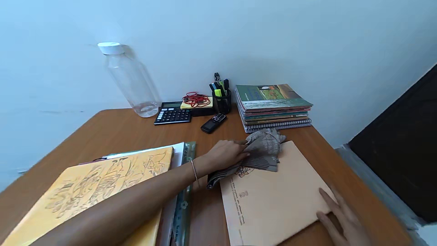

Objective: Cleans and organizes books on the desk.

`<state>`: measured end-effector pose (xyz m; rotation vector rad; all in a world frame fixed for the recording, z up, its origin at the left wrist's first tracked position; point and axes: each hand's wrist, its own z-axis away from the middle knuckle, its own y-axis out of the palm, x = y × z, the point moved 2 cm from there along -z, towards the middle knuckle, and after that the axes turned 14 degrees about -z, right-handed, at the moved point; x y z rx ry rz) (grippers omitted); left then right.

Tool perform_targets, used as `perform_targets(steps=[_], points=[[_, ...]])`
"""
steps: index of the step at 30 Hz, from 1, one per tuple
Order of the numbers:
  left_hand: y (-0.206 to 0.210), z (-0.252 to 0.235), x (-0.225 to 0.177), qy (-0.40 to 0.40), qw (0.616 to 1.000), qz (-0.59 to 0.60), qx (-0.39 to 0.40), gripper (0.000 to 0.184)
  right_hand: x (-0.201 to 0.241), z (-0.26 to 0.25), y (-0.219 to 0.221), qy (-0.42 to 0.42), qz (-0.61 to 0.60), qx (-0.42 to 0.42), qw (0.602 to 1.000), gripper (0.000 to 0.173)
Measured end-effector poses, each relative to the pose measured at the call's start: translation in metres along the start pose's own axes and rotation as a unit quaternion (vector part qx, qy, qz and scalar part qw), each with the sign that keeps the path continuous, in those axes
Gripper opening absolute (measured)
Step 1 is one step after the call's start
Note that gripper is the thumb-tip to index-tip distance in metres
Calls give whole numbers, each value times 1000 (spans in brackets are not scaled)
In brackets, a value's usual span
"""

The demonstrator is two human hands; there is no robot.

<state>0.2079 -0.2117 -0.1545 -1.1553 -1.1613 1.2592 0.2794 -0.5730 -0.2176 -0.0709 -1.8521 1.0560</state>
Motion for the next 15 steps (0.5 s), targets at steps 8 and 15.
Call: perform_targets(steps=[8, 15], points=[[12, 23, -61, 128, 985, -49, -105, 41, -5, 31, 18, -32, 16, -147, 988, 52], [22, 77, -152, 251, 953, -81, -147, 35, -1, 35, 23, -7, 51, -193, 980, 42]])
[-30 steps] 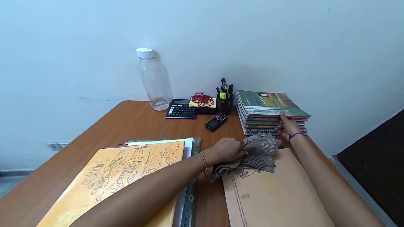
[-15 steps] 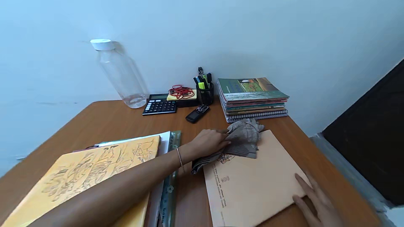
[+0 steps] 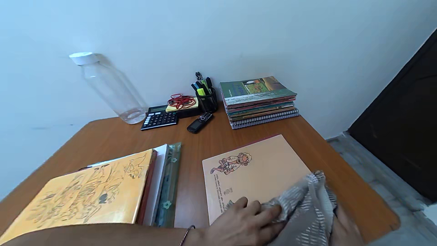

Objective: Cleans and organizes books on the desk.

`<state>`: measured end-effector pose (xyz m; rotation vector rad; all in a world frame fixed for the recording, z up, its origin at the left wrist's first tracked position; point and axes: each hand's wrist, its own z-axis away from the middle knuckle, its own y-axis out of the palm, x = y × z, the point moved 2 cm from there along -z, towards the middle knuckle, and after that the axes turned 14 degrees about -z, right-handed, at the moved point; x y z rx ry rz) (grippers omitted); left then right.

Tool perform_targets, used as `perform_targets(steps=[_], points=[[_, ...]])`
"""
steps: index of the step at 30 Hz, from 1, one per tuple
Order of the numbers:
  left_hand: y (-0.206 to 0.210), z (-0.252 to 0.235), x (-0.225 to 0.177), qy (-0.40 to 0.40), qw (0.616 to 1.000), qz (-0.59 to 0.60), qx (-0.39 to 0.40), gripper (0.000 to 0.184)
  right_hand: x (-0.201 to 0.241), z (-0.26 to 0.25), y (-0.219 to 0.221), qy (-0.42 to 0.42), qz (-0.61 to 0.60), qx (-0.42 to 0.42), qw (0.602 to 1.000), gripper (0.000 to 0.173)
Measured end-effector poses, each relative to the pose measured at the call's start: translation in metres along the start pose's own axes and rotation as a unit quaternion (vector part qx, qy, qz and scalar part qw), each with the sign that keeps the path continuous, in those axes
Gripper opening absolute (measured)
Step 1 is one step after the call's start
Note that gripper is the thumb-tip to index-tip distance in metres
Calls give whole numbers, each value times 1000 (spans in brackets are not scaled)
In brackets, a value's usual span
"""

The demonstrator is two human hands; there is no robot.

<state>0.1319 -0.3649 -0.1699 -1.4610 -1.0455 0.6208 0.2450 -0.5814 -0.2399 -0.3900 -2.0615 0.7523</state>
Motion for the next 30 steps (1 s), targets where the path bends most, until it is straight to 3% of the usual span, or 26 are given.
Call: perform_targets(steps=[3, 7, 13, 15, 18, 22, 27, 30], points=[[4, -15, 14, -63, 994, 71, 56, 50, 13, -5, -4, 16, -1, 12, 1000, 38], [17, -46, 65, -132, 977, 74, 150, 47, 24, -31, 4, 9, 26, -21, 999, 27], [44, -82, 146, -319, 936, 31, 148, 46, 25, -60, 27, -17, 39, -28, 999, 44], [44, -90, 142, -341, 929, 28, 145, 47, 25, -59, 27, -15, 43, -29, 999, 46], [30, -96, 95, -316, 933, 66, 158, 52, 24, -56, 29, -21, 42, -33, 998, 46], [12, -112, 31, -240, 942, 91, 215, 60, 23, -56, 29, -28, 63, -31, 997, 29], [22, -151, 36, -247, 941, 78, 219, 54, 22, -55, 29, -30, 58, -33, 997, 35], [21, -165, 50, -264, 936, 63, 226, 39, 23, -55, 28, -23, 59, -28, 998, 40]])
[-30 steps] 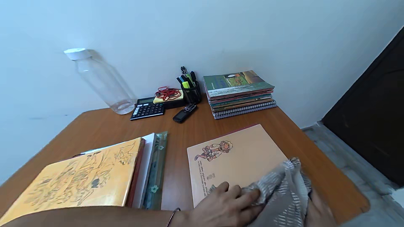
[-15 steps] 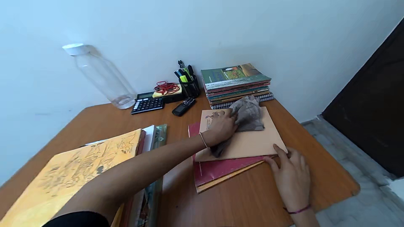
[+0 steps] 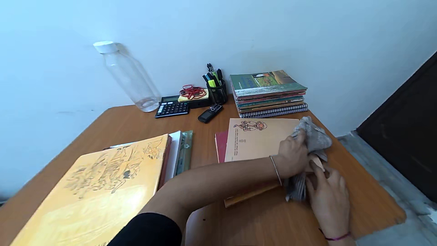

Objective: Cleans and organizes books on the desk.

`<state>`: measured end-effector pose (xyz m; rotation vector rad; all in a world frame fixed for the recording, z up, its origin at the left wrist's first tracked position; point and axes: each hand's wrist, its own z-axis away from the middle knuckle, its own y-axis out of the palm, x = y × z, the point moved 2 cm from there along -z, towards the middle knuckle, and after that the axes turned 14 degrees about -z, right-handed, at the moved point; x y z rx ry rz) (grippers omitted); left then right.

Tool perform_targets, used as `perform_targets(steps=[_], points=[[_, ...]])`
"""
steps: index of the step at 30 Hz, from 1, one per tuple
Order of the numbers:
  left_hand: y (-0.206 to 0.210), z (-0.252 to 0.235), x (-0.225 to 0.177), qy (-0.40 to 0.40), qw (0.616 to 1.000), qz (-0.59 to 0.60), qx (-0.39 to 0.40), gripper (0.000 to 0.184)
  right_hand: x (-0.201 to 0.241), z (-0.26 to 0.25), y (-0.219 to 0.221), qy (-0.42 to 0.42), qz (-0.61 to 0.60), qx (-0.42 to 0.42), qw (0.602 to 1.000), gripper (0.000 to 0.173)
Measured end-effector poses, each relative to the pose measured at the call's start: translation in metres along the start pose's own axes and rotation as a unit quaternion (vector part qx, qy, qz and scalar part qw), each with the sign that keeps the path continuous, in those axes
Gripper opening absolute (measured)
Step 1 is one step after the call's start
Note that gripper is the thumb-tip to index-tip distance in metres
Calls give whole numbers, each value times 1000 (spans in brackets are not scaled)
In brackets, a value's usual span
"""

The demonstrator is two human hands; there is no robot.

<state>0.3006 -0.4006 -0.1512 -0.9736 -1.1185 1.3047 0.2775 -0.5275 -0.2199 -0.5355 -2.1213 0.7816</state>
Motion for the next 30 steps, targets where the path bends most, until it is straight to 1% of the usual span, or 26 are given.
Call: perform_targets(steps=[2, 5, 9, 11, 13, 14, 16, 20, 22, 24, 25, 27, 29, 30], points=[[-3, -2, 14, -23, 1000, 3, 12, 35, -2, 0, 0, -3, -3, -1, 1000, 45], [0, 11, 58, -77, 997, -3, 17, 36, -3, 1, 0, -2, -10, -7, 1000, 52], [11, 46, 135, -184, 982, -34, 41, 38, -4, 1, 1, 5, -8, 0, 1000, 54], [14, 68, 160, -221, 972, -52, 62, 41, -4, 1, 0, 12, -13, 10, 1000, 55], [18, 86, 173, -240, 965, -64, 89, 42, -2, 1, 0, 17, -17, 16, 1000, 56], [19, 93, 173, -244, 963, -65, 96, 42, -1, 1, -1, 17, -19, 18, 1000, 57], [21, 99, 165, -234, 967, -62, 85, 40, -1, 1, -2, 17, -24, 19, 999, 57], [23, 89, 140, -169, 979, -87, 78, 32, -4, 1, 0, 13, -20, 21, 999, 62], [21, 82, 131, -143, 980, -101, 90, 30, -6, 1, -2, 26, -16, 26, 999, 64], [19, 79, 121, -113, 986, -95, 82, 31, -8, 0, -4, 31, -17, 22, 999, 65], [20, 78, 114, -88, 991, -82, 63, 31, -8, -1, -4, 32, -17, 21, 999, 65], [22, 75, 89, -4, 998, -61, 15, 29, -8, 0, -4, 29, -12, 24, 999, 64], [22, 66, 57, 86, 995, -40, -26, 26, -8, 0, -5, 20, -8, 22, 1000, 61], [22, 60, 42, 121, 991, -31, -46, 27, -8, -1, -6, 14, -13, 18, 1000, 58]])
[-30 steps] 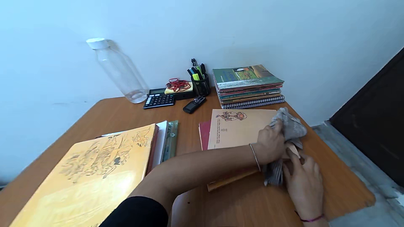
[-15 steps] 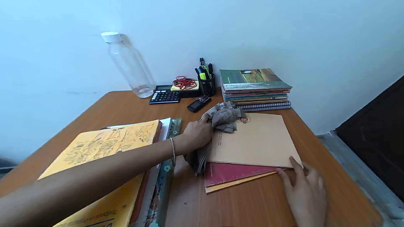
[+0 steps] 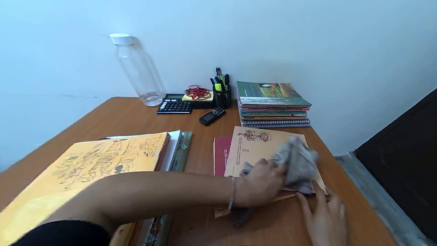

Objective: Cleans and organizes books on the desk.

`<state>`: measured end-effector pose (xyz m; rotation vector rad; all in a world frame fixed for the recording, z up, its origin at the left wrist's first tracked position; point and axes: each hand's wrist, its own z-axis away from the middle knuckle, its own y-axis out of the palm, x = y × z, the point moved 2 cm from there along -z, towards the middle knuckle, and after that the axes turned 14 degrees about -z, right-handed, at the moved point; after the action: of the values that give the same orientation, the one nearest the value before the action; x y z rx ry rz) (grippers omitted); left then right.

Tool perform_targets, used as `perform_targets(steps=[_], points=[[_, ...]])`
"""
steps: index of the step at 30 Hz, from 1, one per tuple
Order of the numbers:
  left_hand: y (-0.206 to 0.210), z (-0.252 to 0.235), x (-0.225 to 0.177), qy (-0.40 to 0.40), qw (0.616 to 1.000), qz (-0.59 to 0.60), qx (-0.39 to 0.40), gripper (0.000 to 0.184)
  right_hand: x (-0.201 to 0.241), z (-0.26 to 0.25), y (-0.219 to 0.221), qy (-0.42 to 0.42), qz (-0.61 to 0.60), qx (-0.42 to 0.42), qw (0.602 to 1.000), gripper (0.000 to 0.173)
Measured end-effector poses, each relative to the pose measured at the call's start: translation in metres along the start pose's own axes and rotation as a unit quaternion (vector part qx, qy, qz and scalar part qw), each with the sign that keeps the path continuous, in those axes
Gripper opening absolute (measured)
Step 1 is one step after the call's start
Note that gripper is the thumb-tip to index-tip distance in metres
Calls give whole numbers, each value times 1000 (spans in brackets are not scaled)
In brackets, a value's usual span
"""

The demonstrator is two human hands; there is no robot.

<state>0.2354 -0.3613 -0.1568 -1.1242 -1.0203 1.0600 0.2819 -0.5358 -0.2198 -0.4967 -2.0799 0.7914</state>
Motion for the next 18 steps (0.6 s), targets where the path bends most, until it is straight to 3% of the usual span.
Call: perform_targets(steps=[4, 9, 14, 18], points=[[-4, -45, -18, 54, 998, 17, -20, 35, -1, 0, -2, -6, 1, 0, 1000, 50], [2, -64, 37, -59, 997, 33, -23, 36, -2, 1, -1, 5, -10, 5, 1000, 49], [8, -15, 110, -189, 982, -22, 12, 34, 1, 2, -2, 19, -22, 17, 999, 43], [11, 51, 122, -248, 966, -46, 59, 34, 5, 2, -3, 22, -34, 20, 999, 42]])
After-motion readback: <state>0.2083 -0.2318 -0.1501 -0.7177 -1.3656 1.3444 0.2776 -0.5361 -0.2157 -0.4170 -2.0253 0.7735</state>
